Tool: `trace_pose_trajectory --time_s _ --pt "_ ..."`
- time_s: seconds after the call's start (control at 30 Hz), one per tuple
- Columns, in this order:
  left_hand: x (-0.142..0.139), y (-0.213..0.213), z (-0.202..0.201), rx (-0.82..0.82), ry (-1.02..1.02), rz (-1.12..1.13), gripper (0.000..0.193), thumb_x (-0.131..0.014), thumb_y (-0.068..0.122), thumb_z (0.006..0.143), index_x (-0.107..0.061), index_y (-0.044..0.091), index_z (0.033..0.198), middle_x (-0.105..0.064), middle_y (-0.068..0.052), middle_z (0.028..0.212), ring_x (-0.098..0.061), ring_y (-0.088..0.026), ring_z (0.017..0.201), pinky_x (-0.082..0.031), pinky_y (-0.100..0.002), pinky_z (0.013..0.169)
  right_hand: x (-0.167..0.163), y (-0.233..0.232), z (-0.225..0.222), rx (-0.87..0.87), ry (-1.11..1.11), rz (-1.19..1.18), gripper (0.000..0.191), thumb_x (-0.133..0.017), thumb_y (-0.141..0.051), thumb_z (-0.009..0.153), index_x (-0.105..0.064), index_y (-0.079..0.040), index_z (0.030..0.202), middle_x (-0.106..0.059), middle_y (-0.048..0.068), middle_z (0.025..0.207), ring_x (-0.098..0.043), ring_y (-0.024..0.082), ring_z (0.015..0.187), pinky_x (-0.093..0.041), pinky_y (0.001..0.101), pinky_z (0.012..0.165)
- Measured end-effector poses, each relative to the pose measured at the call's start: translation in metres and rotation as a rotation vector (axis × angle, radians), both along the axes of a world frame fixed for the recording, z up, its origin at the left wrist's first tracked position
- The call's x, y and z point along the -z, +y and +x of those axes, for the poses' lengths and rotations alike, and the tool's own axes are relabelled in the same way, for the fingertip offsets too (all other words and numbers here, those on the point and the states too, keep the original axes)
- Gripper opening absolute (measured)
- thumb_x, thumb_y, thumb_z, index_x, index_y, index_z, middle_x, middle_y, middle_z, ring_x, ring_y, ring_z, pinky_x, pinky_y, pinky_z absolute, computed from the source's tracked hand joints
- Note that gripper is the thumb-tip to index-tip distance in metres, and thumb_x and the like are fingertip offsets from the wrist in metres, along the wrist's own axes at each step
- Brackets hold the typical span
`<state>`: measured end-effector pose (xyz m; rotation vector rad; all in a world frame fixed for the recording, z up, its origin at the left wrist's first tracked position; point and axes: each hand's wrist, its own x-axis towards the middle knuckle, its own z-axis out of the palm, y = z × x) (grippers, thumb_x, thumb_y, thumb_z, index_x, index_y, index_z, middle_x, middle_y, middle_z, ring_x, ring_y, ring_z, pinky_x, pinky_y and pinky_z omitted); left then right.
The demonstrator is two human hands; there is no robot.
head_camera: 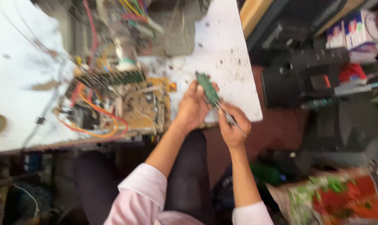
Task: The person holds a small green circuit board and uses a metal tool to scrape or clean its surface repeatedly. The board is turned over and worked on from different angles while the person remains seated at a cluttered workbench with a disassembled CRT television nearby.
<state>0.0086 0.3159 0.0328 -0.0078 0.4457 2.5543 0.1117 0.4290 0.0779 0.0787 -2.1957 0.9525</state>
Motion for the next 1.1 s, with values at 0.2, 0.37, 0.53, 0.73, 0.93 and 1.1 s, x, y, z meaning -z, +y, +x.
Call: trace_pose_trajectory --time_s 0.2,0.37,0.53,0.73,0.93,1.1 --pt "-0.007 -0.003 0.003 -0.013 0.013 -0.012 0.029 -0.04 0.02 0.111 -0.047 0.014 0.138 -0.061 -0.011 0.124 -0.06 -0.026 0.117 -0.053 -0.054 0.101 -0.009 -0.009 -0.001 0.011 0.054 0.024 0.015 -0.076 0.002 0.089 -0.075 -0.002 0.104 -0.076 0.015 0.104 -0.076 0.026 0.097 -0.06 0.0351 0.088" --pt "-0.013 -0.011 0.004 0.022 0.003 -0.005 0.028 -0.037 0.02 0.11 -0.047 0.015 0.136 -0.061 -0.01 0.124 -0.06 -0.025 0.117 -0.053 -0.055 0.102 -0.013 -0.015 0.003 0.026 0.04 0.002 0.019 -0.076 -0.001 0.087 -0.075 -0.001 0.106 -0.076 0.015 0.104 -0.076 0.025 0.095 -0.059 0.0333 0.084" --pt "-0.019 -0.017 0.006 0.019 0.015 0.0 0.028 -0.035 0.022 0.111 -0.049 0.016 0.135 -0.061 -0.011 0.124 -0.06 -0.024 0.116 -0.053 -0.054 0.102 -0.012 -0.021 0.004 0.022 0.022 -0.053 0.022 -0.076 -0.003 0.086 -0.076 -0.002 0.108 -0.077 0.013 0.104 -0.076 0.022 0.094 -0.059 0.0315 0.083" --pt "-0.023 -0.02 0.008 0.025 0.0 -0.009 0.027 -0.036 0.022 0.111 -0.051 0.015 0.132 -0.062 -0.01 0.122 -0.061 -0.023 0.115 -0.054 -0.053 0.101 -0.01 -0.023 0.004 0.029 0.019 -0.078 0.019 -0.076 -0.002 0.087 -0.076 -0.002 0.106 -0.078 0.013 0.102 -0.076 0.02 0.093 -0.06 0.0302 0.081" --pt "-0.026 -0.02 0.009 0.029 -0.004 -0.014 0.027 -0.037 0.023 0.11 -0.051 0.016 0.132 -0.062 -0.01 0.122 -0.061 -0.023 0.116 -0.054 -0.053 0.101 -0.008 -0.022 0.004 0.005 0.025 -0.108 0.018 -0.075 -0.002 0.088 -0.075 -0.002 0.106 -0.077 0.013 0.102 -0.076 0.019 0.092 -0.06 0.0286 0.077" --pt "-0.025 -0.022 0.009 0.031 0.006 -0.009 0.026 -0.038 0.022 0.11 -0.051 0.016 0.132 -0.062 -0.01 0.122 -0.061 -0.023 0.116 -0.054 -0.053 0.102 -0.004 -0.02 0.003 -0.004 0.042 -0.088 0.02 -0.076 -0.002 0.087 -0.075 -0.002 0.107 -0.077 0.014 0.104 -0.075 0.019 0.093 -0.06 0.0285 0.078"
